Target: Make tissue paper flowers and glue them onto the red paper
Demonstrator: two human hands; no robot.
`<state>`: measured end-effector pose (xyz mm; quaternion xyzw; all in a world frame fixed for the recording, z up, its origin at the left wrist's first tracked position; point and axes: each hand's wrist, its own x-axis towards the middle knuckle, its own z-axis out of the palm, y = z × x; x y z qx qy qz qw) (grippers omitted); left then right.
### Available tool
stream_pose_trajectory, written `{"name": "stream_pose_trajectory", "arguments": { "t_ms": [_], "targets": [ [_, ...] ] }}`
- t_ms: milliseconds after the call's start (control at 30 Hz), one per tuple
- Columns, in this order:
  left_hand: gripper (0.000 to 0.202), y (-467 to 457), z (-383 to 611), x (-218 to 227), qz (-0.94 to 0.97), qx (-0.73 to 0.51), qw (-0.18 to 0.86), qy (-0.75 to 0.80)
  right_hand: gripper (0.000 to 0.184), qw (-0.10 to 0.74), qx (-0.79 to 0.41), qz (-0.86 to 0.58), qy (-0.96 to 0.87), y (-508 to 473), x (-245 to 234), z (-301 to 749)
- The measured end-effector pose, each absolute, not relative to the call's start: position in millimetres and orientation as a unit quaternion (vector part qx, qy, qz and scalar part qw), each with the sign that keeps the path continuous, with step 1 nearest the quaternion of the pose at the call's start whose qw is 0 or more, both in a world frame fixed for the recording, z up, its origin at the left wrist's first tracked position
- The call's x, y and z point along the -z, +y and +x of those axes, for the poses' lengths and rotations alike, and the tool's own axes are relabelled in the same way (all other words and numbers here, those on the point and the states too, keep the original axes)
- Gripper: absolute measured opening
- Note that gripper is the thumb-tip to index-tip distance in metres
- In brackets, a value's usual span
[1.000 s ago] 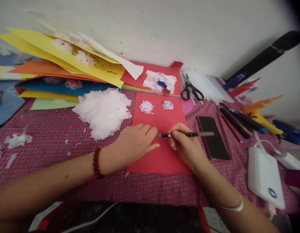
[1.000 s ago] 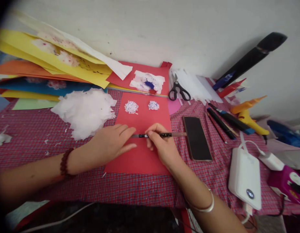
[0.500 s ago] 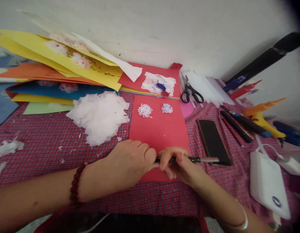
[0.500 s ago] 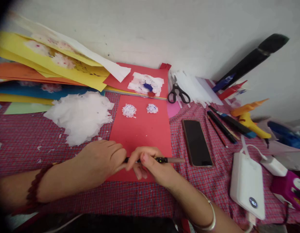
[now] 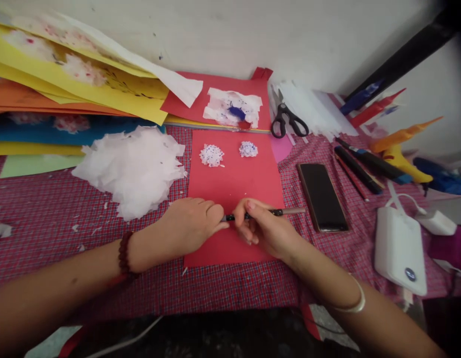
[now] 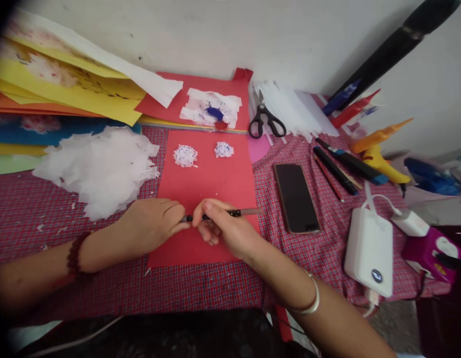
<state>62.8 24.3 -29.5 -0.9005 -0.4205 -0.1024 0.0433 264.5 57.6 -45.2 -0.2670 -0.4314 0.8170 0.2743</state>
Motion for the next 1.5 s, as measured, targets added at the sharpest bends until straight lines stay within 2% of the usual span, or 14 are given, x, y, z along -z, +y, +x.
{"name": "stream_pose_trajectory", "arguments": {
  "t_ms": [367, 533, 600, 700, 767, 867, 1100, 1300, 1500],
  "targets": [
    [0.041, 39.4, 55.7, 19.0, -0.918, 0.114, 0.064, -0.373, 0.037, 0.326, -0.827, -0.285, -0.359, 51.3, 40.7, 256.3],
    [0.043, 46.1, 52.3, 10.6, -0.925, 0.138, 0.076, -0.347, 0.036, 0.332, -0.822, -0.303, -0.349, 53.8, 20.0, 264.6],
    [0.047, 49.8, 40.4, 7.6, -0.910, 0.151, 0.097, -0.373, 0.033, 0.364, -0.820, -0.297, -0.328, 63.7, 6.9, 279.4],
    [0.050, 54.2, 19.7, 3.1, -0.845, 0.144, 0.141, -0.495, 0.029, 0.481, -0.777, -0.305, -0.270, 82.8, -6.5, 302.0],
    [0.048, 55.6, 15.7, 1.7, -0.839, 0.146, 0.132, -0.507, 0.031, 0.466, -0.768, -0.325, -0.296, 91.8, -6.6, 307.8],
    [0.045, 54.3, 29.8, 6.2, -0.877, 0.179, 0.094, -0.436, 0.031, 0.430, -0.761, -0.337, -0.350, 98.1, 3.7, 302.7],
    [0.033, 34.1, 62.6, 33.1, -0.938, 0.177, -0.007, -0.299, 0.037, 0.459, -0.683, -0.379, -0.422, 108.2, 26.5, 294.8],
    [0.026, 9.8, 66.9, 38.3, -0.958, 0.139, -0.036, -0.248, 0.006, 0.524, -0.538, -0.436, -0.496, 110.9, 28.3, 299.4],
    [0.018, -29.0, 61.5, 33.2, -0.974, 0.087, -0.041, -0.203, 0.012, 0.561, -0.468, -0.427, -0.533, 116.9, 6.2, 310.3]
  ]
}}
